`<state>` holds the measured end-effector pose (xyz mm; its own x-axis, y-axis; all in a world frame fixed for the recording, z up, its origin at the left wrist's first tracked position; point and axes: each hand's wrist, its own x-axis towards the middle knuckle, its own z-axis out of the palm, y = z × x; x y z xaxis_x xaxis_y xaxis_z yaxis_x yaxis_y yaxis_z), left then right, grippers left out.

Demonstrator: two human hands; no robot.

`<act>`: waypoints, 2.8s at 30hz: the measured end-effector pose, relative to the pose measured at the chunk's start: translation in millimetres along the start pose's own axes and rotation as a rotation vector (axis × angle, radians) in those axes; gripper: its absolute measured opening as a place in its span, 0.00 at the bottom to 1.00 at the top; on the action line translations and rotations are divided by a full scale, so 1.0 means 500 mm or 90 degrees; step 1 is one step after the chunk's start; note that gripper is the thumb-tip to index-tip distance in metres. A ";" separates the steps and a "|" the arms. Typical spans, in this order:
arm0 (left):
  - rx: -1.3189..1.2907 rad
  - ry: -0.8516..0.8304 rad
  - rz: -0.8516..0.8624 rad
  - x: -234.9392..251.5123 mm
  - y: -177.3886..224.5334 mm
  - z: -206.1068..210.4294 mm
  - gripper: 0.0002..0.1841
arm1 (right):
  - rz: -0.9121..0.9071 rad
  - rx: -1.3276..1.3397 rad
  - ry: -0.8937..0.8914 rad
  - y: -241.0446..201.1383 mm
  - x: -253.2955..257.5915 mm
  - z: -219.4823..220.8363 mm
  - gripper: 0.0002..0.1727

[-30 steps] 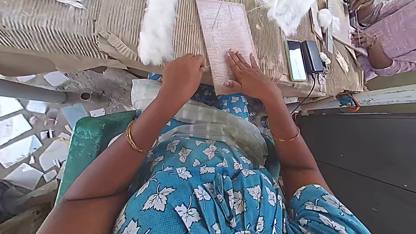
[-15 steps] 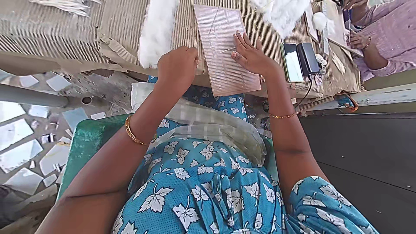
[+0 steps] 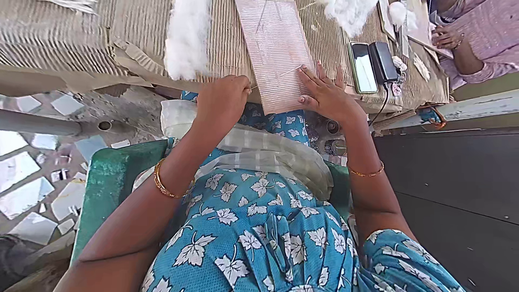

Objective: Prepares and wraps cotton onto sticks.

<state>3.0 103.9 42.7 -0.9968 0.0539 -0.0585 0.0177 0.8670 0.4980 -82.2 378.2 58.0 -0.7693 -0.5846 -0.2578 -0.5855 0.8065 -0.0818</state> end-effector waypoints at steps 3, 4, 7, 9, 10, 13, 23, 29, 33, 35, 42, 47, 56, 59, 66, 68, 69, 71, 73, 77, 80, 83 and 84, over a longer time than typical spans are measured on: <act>-0.037 0.027 0.000 -0.012 -0.014 0.007 0.13 | -0.001 0.101 0.074 0.004 -0.046 0.006 0.51; -0.060 0.028 -0.007 -0.014 -0.020 0.004 0.13 | 0.001 0.143 0.111 0.003 -0.054 0.007 0.51; -0.138 0.060 0.010 -0.026 -0.055 0.000 0.13 | 0.006 0.279 0.228 -0.025 -0.060 0.003 0.38; -0.188 0.084 0.028 -0.037 -0.077 0.000 0.12 | 0.001 0.417 0.298 -0.050 -0.036 0.009 0.28; -0.214 0.097 0.037 -0.042 -0.087 0.001 0.12 | 0.002 0.502 0.318 -0.066 -0.019 0.012 0.25; -0.299 0.123 0.054 -0.061 -0.112 0.004 0.11 | 0.025 0.730 0.290 -0.127 0.024 0.005 0.21; -0.448 0.188 0.038 -0.094 -0.168 -0.010 0.10 | -0.020 0.957 0.305 -0.290 0.149 -0.032 0.08; -0.490 0.197 0.021 -0.094 -0.190 -0.002 0.09 | 0.000 0.957 0.311 -0.333 0.184 -0.046 0.06; -0.511 0.186 0.003 -0.092 -0.187 0.002 0.09 | 0.006 0.953 0.352 -0.342 0.209 -0.061 0.08; -0.514 0.176 -0.008 -0.093 -0.183 0.002 0.09 | 0.004 0.957 0.376 -0.341 0.224 -0.075 0.08; -0.514 0.079 -0.080 -0.088 -0.187 0.003 0.10 | 0.000 0.902 0.394 -0.323 0.293 -0.167 0.08; -0.468 -0.024 -0.087 -0.084 -0.191 -0.002 0.13 | -0.082 0.583 0.280 -0.367 0.413 -0.226 0.06; -0.343 -0.057 -0.021 -0.084 -0.202 -0.016 0.14 | -0.095 -0.064 0.061 -0.616 0.616 -0.220 0.12; -0.316 -0.063 0.002 -0.084 -0.204 -0.018 0.15 | -0.074 -0.132 0.033 -0.647 0.619 -0.218 0.12; -0.300 0.038 0.073 -0.085 -0.202 0.001 0.11 | -0.097 -0.040 0.111 -0.560 0.561 -0.268 0.14; -0.298 0.094 0.105 -0.084 -0.201 0.007 0.10 | -0.107 0.029 0.170 -0.508 0.520 -0.293 0.15; -0.300 0.117 0.114 -0.085 -0.200 0.008 0.10 | -0.112 0.059 0.208 -0.480 0.491 -0.305 0.15; -0.315 0.161 0.123 -0.087 -0.200 0.005 0.10 | -0.118 0.114 0.302 -0.426 0.417 -0.327 0.14; -0.345 0.209 0.130 -0.089 -0.203 0.006 0.10 | -0.042 0.122 0.387 -0.401 0.325 -0.339 0.13; -0.392 0.359 0.098 -0.087 -0.211 0.001 0.10 | 0.060 0.137 0.408 -0.348 0.201 -0.300 0.19; -0.455 0.440 0.070 -0.073 -0.220 -0.013 0.12 | -0.068 0.223 0.433 -0.259 0.208 -0.171 0.17; -0.462 0.453 0.060 -0.059 -0.223 -0.044 0.18 | -0.123 0.289 0.360 -0.281 0.202 -0.045 0.14; -0.444 0.449 0.062 -0.054 -0.222 -0.055 0.20 | -0.145 0.306 0.346 -0.297 0.201 -0.011 0.14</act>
<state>25.9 -7.4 13.1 -0.8156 -0.3932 0.4245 0.2783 0.3768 0.8835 -74.1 199.3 49.5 -0.7334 -0.6018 0.3162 -0.6647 0.5374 -0.5190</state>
